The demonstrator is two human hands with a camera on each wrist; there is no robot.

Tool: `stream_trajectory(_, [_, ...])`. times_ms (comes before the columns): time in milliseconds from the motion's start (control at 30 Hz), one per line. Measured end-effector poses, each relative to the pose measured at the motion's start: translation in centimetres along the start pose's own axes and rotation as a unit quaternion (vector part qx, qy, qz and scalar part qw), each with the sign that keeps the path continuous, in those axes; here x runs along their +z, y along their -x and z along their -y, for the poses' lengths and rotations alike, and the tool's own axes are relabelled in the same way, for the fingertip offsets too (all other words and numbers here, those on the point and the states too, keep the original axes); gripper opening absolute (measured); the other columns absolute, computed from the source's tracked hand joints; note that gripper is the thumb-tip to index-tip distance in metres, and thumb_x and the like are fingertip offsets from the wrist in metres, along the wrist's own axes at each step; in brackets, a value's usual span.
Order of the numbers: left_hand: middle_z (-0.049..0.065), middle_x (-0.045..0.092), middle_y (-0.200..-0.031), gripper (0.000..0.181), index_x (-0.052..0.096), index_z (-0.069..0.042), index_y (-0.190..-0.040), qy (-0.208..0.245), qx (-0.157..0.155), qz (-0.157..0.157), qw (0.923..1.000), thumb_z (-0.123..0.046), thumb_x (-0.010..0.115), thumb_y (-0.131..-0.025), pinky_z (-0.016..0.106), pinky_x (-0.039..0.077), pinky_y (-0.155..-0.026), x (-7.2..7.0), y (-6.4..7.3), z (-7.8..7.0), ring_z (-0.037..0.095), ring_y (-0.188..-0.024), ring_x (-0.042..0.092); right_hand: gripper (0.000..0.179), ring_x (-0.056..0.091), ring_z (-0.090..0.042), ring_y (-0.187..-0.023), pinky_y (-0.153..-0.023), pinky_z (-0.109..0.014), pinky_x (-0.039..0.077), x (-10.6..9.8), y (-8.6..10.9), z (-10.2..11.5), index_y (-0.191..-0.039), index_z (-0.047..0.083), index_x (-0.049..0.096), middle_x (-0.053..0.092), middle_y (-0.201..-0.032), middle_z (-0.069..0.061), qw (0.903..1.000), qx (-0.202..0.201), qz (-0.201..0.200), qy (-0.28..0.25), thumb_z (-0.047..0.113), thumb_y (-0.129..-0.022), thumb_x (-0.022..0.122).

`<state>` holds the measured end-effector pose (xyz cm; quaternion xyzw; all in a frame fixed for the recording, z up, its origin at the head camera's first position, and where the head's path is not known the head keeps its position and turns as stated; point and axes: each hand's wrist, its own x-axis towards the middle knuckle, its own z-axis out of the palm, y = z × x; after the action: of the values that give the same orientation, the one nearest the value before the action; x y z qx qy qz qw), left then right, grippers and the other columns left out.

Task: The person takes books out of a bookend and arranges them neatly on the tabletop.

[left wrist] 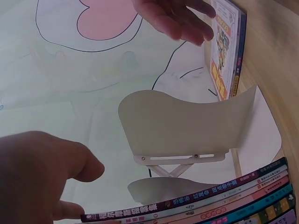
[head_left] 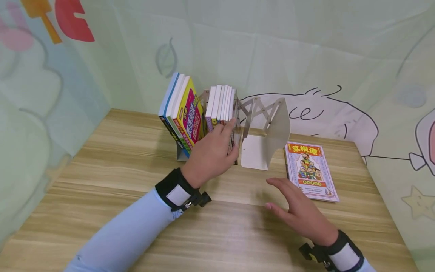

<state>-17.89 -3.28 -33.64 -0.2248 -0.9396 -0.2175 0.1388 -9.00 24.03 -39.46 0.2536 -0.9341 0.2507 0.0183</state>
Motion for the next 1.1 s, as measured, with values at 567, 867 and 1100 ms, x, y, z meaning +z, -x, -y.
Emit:
stream_trajectory(567, [0.017, 0.043, -0.138, 0.078, 0.019, -0.021, -0.161, 0.122, -0.041, 0.052, 0.9903, -0.032, 0.060, -0.096, 0.025, 0.044, -0.042, 0.6, 1.5, -0.2, 0.012, -0.056, 0.050, 0.057, 0.051, -0.021, -0.132, -0.105, -0.048, 0.047, 0.6, 0.3, -0.2, -0.143, 0.019, 0.050, 0.052, -0.143, 0.000, 0.9999, 0.011, 0.002, -0.006, 0.039, -0.094, 0.069])
stream_trajectory(867, [0.014, 0.039, -0.149, 0.063, 0.035, -0.012, -0.152, 0.146, -0.018, 0.018, 0.9890, -0.028, 0.060, -0.096, 0.025, 0.044, -0.046, 0.7, 2.5, -0.5, 0.012, -0.063, 0.051, 0.057, 0.052, -0.021, -0.131, -0.104, -0.046, 0.049, 1.0, 0.4, 0.0, -0.143, 0.017, 0.051, 0.053, -0.143, 0.000, 0.9998, 0.015, 0.006, -0.007, 0.038, -0.093, 0.071])
stream_trajectory(1100, [0.010, 0.052, -0.118, 0.037, 0.052, -0.003, -0.121, 0.081, 0.034, -0.055, 0.9946, -0.031, 0.061, -0.099, 0.017, 0.046, -0.055, 0.9, 2.4, -0.6, 0.009, -0.070, 0.051, 0.055, 0.053, -0.024, -0.130, -0.104, -0.049, 0.048, 1.0, 0.4, -0.1, -0.142, 0.017, 0.051, 0.054, -0.142, -0.002, 1.0000, 0.007, -0.003, -0.005, 0.036, -0.094, 0.070])
